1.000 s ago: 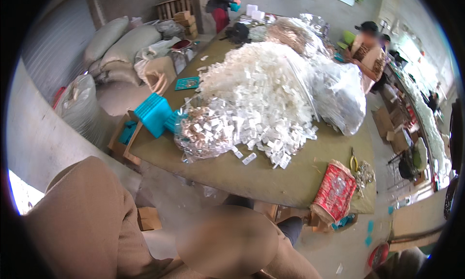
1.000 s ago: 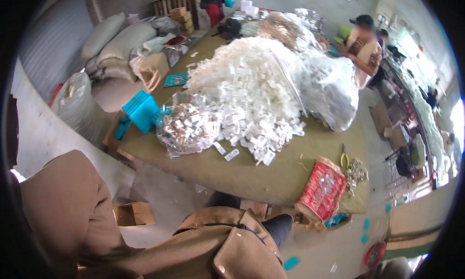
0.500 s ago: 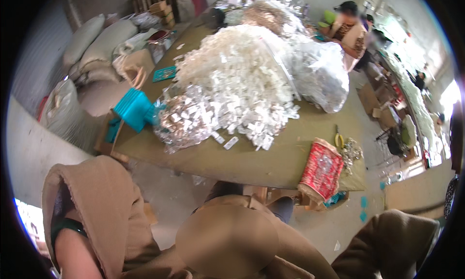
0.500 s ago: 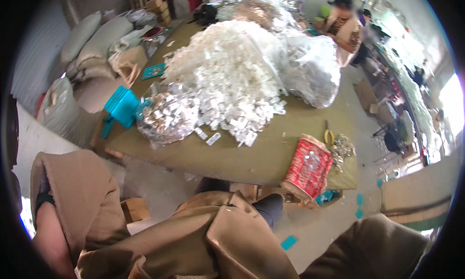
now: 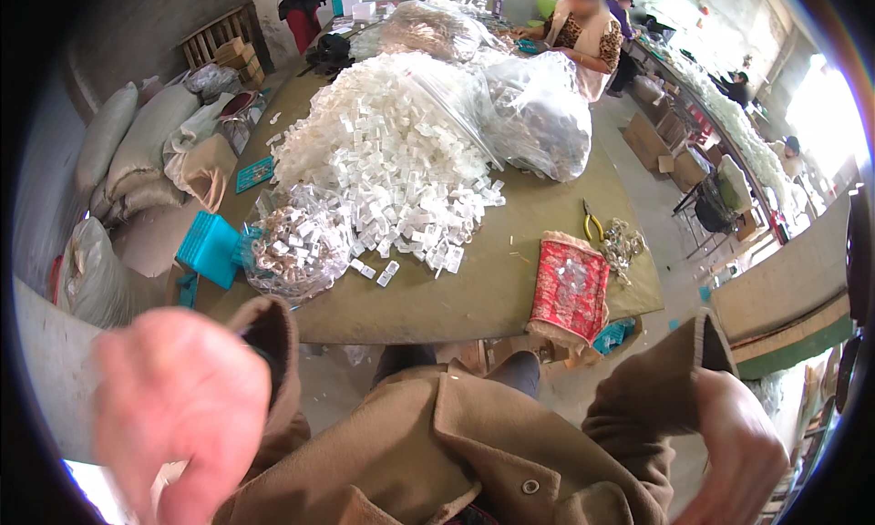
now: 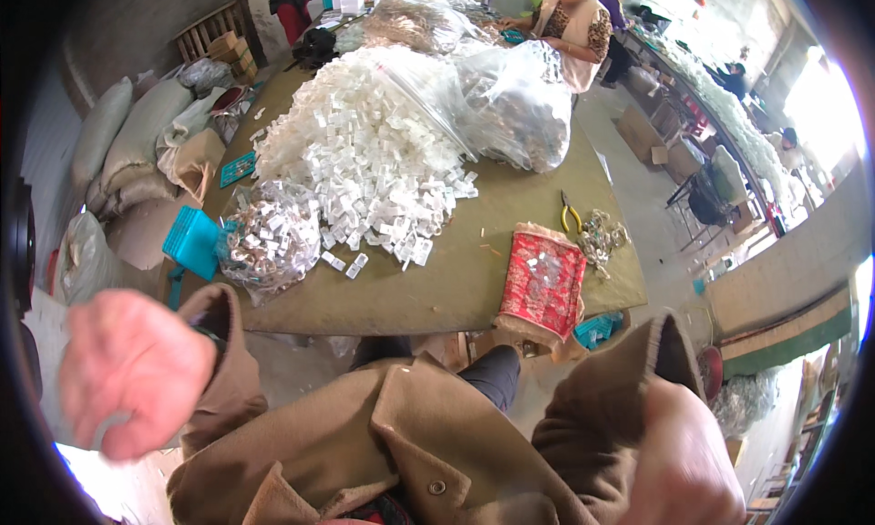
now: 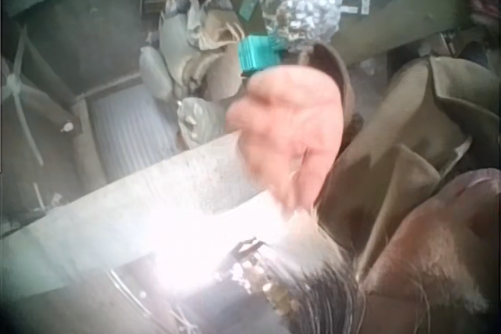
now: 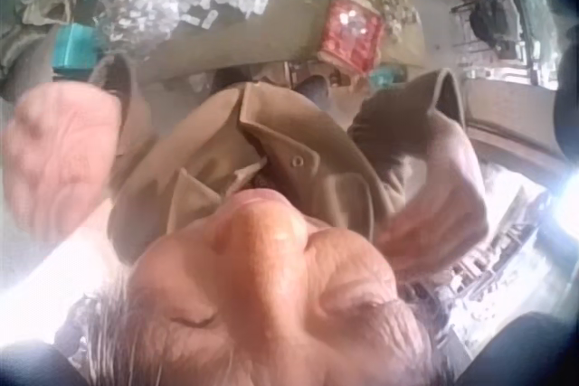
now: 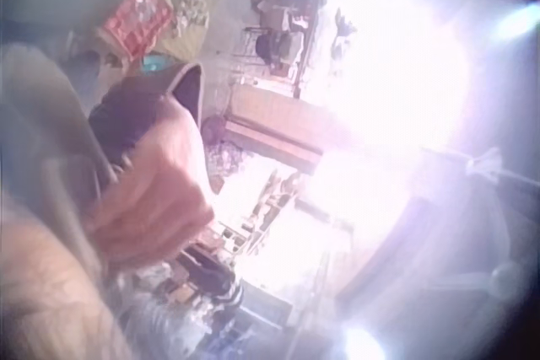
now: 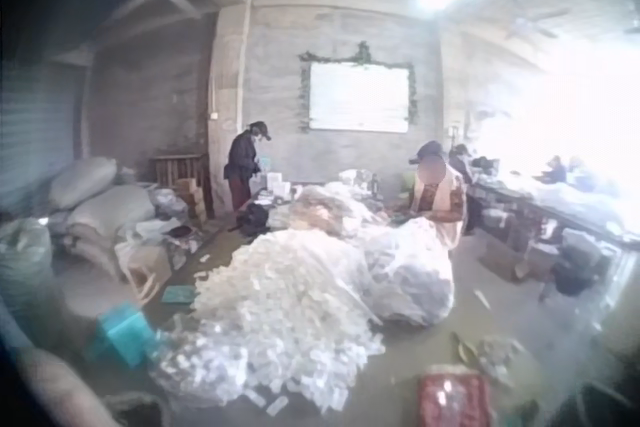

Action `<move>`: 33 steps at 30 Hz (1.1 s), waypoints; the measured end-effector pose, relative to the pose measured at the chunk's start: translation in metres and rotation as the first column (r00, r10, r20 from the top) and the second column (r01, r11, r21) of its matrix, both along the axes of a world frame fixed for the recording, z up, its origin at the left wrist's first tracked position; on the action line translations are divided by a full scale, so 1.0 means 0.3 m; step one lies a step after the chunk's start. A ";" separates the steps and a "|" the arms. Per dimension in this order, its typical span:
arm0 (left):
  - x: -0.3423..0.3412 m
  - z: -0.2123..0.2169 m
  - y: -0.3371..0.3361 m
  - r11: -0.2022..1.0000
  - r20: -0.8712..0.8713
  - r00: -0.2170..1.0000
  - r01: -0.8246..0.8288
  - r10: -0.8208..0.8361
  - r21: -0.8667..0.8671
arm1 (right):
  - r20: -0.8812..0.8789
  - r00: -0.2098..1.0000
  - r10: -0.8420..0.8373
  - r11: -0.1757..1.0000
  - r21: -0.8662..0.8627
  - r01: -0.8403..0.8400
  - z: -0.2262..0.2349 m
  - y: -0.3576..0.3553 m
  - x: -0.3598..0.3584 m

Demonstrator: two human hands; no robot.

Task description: The person handles small white plastic pieces and turquoise plastic trays on a work table, then uses pliers to cut metal clips from a plastic bag. The person places the cut clips on the table and continues cutting additional clips.

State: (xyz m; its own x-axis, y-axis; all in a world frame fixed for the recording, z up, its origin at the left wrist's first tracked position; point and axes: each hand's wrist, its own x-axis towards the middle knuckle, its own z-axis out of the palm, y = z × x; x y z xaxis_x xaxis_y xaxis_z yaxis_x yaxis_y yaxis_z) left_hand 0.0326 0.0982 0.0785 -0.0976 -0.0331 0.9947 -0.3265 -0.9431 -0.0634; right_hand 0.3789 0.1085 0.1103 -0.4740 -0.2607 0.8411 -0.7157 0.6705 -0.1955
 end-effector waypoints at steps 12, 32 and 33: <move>0.074 -0.574 0.106 0.195 -0.293 0.955 -0.295 0.044 -0.935 | 0.022 0.960 0.278 0.578 -0.803 -0.149 -0.500 0.169 -0.208; -0.290 -0.910 0.039 -0.245 -0.039 0.912 0.068 0.407 -0.967 | 0.618 0.786 0.018 0.065 -0.785 0.616 -0.897 0.354 -0.604; -0.298 -0.915 0.031 -0.263 -0.037 0.918 0.074 0.394 -0.962 | 0.650 0.760 -0.008 0.025 -0.760 0.650 -0.906 0.362 -0.615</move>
State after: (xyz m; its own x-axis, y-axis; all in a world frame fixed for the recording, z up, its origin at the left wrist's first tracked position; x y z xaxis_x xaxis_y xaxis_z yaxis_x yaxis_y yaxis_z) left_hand -0.0569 0.1075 -0.1959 -0.4791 0.8461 -0.2336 -0.3450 0.0632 0.9365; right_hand 0.1945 0.2170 -0.1614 -0.5381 0.8380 -0.0900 -0.1063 -0.1734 -0.9791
